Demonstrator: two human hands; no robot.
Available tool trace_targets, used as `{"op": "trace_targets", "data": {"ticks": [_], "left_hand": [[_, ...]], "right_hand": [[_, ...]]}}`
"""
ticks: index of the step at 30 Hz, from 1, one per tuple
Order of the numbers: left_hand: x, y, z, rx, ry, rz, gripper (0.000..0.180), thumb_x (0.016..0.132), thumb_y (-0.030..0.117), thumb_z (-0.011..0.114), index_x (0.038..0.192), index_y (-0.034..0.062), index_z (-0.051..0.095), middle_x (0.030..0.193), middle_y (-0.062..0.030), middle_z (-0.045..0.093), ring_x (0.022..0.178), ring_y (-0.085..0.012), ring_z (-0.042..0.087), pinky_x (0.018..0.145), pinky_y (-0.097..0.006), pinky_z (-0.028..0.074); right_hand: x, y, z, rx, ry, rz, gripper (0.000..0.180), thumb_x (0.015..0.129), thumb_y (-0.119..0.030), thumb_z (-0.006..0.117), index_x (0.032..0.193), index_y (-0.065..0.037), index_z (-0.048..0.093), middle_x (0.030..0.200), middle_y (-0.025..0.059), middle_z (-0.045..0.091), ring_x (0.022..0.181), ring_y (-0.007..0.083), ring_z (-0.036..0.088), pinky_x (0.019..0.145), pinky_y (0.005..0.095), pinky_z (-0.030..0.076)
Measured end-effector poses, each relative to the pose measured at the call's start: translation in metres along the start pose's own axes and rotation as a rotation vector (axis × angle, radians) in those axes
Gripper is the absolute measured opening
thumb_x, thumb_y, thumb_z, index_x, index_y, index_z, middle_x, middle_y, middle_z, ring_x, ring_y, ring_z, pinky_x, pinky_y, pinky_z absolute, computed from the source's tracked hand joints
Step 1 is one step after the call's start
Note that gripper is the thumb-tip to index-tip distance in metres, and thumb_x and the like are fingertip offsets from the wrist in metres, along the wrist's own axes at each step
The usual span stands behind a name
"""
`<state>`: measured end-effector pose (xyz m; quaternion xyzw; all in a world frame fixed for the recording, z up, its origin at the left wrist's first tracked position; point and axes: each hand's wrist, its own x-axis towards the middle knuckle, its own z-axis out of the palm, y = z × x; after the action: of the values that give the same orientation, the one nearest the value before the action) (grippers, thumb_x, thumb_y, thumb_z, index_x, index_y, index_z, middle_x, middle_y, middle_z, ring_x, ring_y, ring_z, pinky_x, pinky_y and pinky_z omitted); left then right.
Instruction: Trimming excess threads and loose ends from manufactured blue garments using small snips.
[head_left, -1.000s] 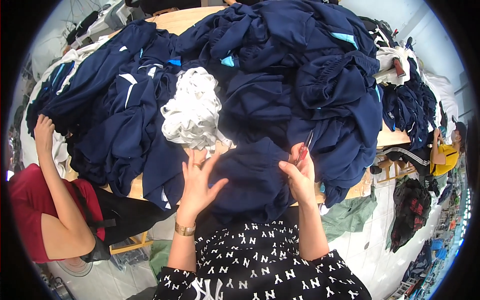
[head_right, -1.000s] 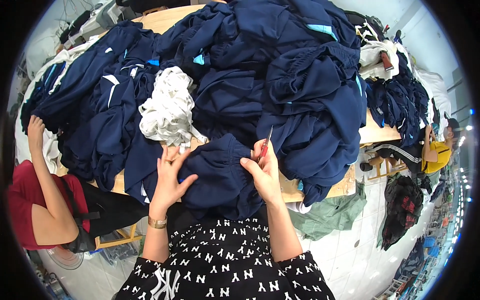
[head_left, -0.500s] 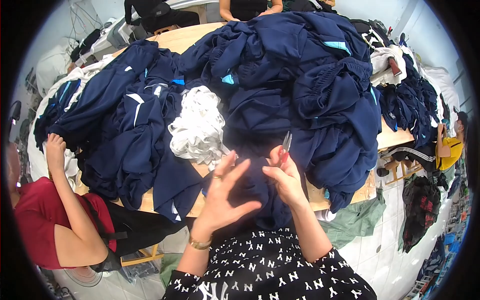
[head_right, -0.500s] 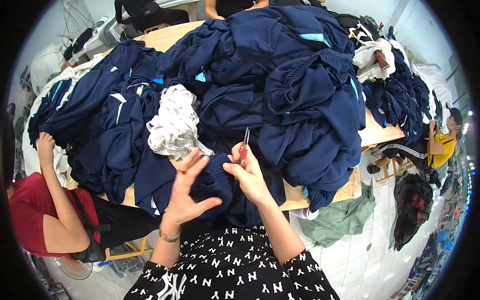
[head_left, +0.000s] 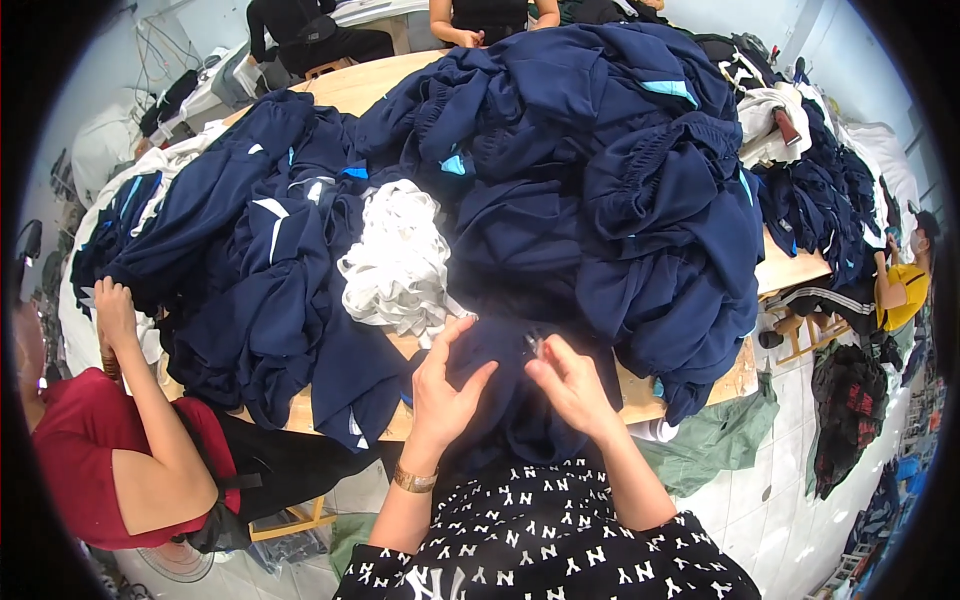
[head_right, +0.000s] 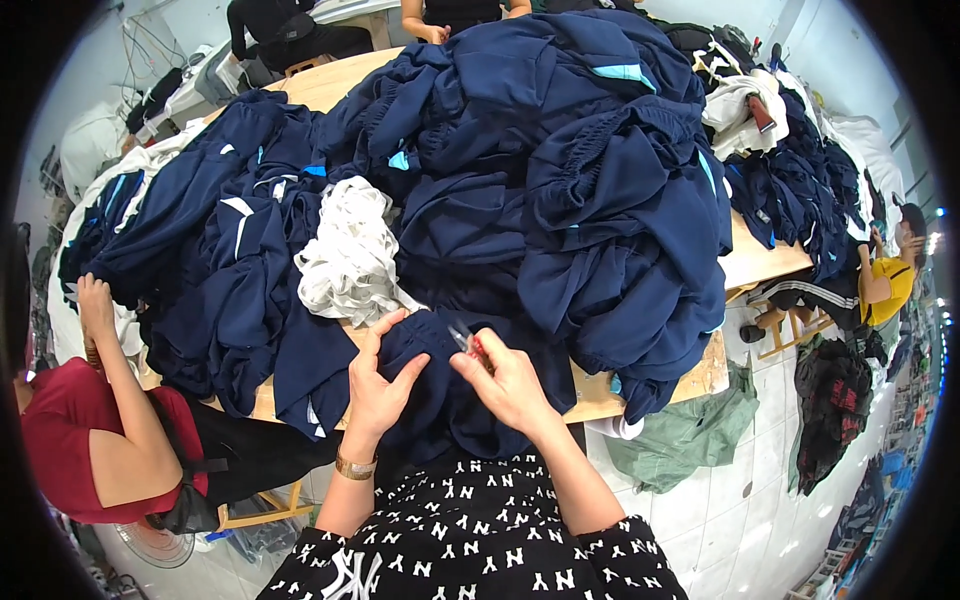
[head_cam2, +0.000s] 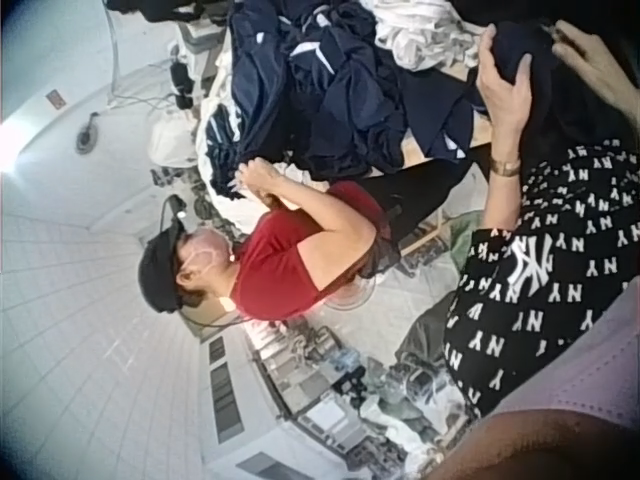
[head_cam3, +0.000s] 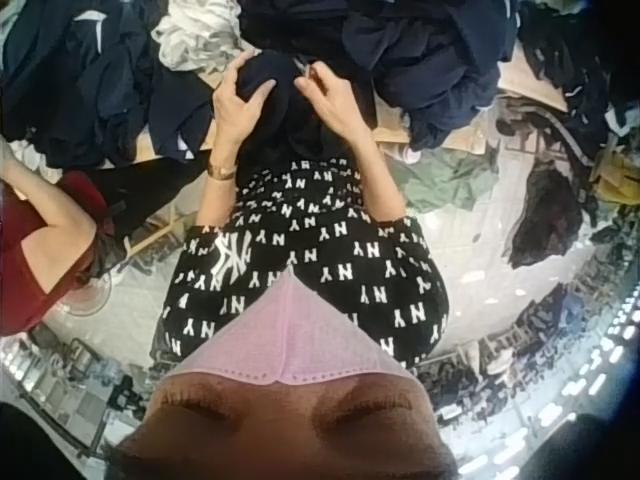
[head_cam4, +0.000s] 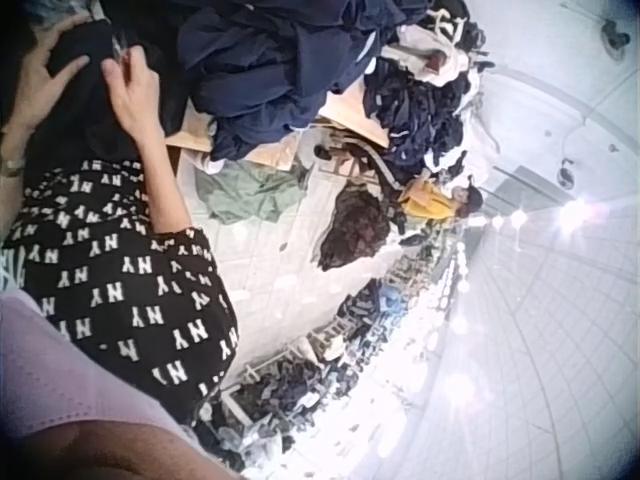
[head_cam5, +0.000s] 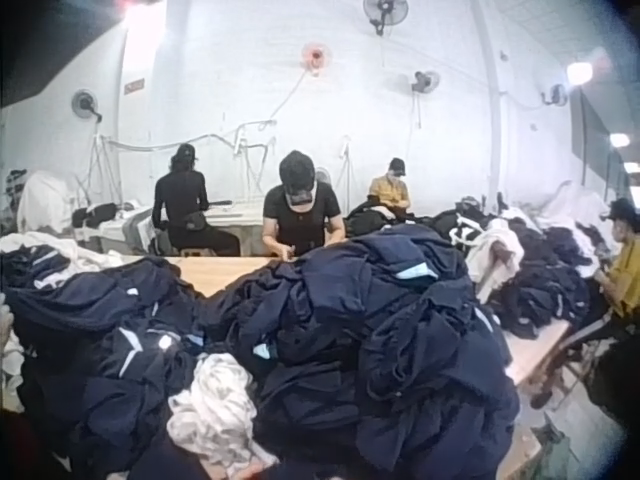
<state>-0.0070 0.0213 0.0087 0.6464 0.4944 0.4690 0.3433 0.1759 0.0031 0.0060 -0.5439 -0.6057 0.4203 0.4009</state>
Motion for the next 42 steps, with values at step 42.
{"op": "trace_targets", "data": {"ticks": [42], "left_hand": [[-0.002,0.002,0.006,0.171,0.060,0.256,0.021,0.072,0.004,0.074,0.088,0.0020,0.062,0.091,-0.0122,0.064,0.079,-0.0290,0.061,0.069,-0.033,0.049]], "right_hand": [[0.008,0.015,0.021,0.927,0.031,0.113,0.019,0.090,-0.012,0.060,0.087,-0.011,0.042,0.099,0.0048,0.055,0.082,0.0082,0.050,0.070,0.0203,0.040]]}}
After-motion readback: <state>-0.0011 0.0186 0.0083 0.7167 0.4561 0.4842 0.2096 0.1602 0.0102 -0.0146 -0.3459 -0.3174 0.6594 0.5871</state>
